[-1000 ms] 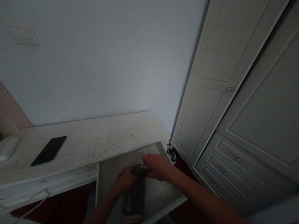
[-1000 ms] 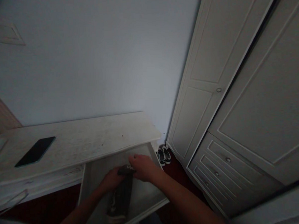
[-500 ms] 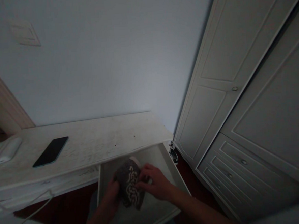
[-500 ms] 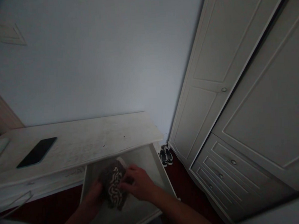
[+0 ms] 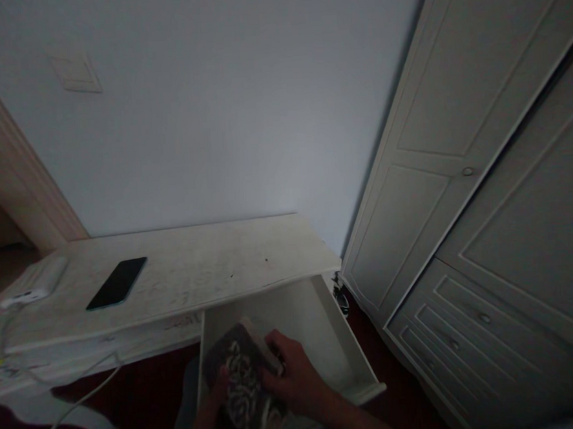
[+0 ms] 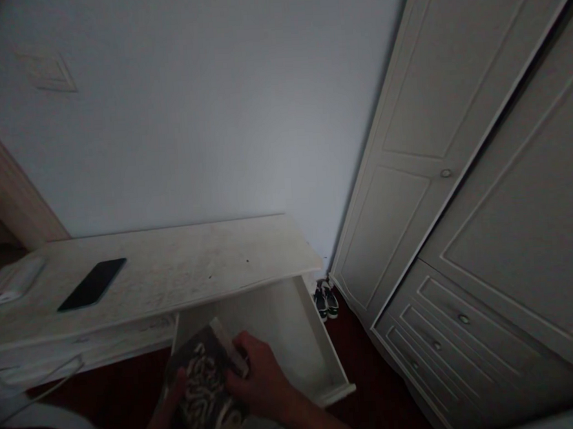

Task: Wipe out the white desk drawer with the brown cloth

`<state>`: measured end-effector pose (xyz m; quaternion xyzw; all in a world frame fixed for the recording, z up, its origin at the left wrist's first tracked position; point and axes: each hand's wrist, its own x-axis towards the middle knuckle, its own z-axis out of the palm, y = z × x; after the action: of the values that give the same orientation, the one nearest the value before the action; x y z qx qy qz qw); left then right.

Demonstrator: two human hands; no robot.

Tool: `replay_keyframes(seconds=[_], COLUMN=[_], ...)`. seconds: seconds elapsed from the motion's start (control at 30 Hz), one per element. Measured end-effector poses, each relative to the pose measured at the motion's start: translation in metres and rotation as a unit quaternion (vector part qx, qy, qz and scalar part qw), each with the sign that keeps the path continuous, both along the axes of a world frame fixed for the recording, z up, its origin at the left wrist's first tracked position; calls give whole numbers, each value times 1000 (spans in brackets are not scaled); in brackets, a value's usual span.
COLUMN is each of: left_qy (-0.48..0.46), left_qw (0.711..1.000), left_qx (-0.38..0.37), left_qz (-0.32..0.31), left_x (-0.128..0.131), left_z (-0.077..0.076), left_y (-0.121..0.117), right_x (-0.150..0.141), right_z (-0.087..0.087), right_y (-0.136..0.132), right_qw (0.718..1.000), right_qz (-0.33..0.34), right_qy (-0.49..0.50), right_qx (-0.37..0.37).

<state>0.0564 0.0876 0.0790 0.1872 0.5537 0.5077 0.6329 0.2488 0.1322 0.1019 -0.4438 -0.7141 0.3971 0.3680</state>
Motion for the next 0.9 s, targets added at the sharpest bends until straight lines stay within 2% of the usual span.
replay_keyframes(seconds=[0.1,0.17,0.2,0.23,0.3,0.33,0.37,0.4,0.43,0.47,0.5,0.53,0.6,0.7,0.8,0.9], left_qy=[148,277,356,447,579,613,614,582,532,473,419,379,346,341,351,331], left_qw=[989,960,931,886,800,773,769,794,834,872,899,916,922,924,930,941], left_qx=[10,29,24,19,63,97,128,139,124,88,69,82,118,123,74,43], left_qz=[29,33,78,126,144,134,120,103,78,90,103,107,130,121,79,53], left_x=[-25,-49,-62,-73,-87,-90,-91,-89,-87,-84,-81,-80,-80,-88,-97,-101], left_z=[15,35,45,54,62,60,54,44,32,17,3,-11,-35,-59,-70,-69], left_y=[-15,-18,-16,-12,2,12,23,35,46,55,63,68,69,50,19,-14], right_x=[3,21,33,47,77,90,103,113,121,128,132,134,134,127,122,119], right_z=[-1,-5,-8,-12,-23,-30,-37,-44,-52,-60,-68,-76,-91,-108,-111,-106], right_y=[-19,-30,-35,-39,-46,-50,-53,-57,-61,-64,-67,-70,-74,-76,-76,-74], right_qw=[999,995,989,980,957,947,937,927,917,907,898,891,882,881,890,896], right_qz=[28,59,73,83,90,88,85,81,76,72,67,58,29,-12,-19,-10], right_qy=[-10,-59,-100,-148,-236,-269,-295,-316,-332,-344,-353,-361,-370,-370,-356,-347], right_qx=[26,59,82,107,142,155,169,187,208,231,252,270,291,293,285,276])
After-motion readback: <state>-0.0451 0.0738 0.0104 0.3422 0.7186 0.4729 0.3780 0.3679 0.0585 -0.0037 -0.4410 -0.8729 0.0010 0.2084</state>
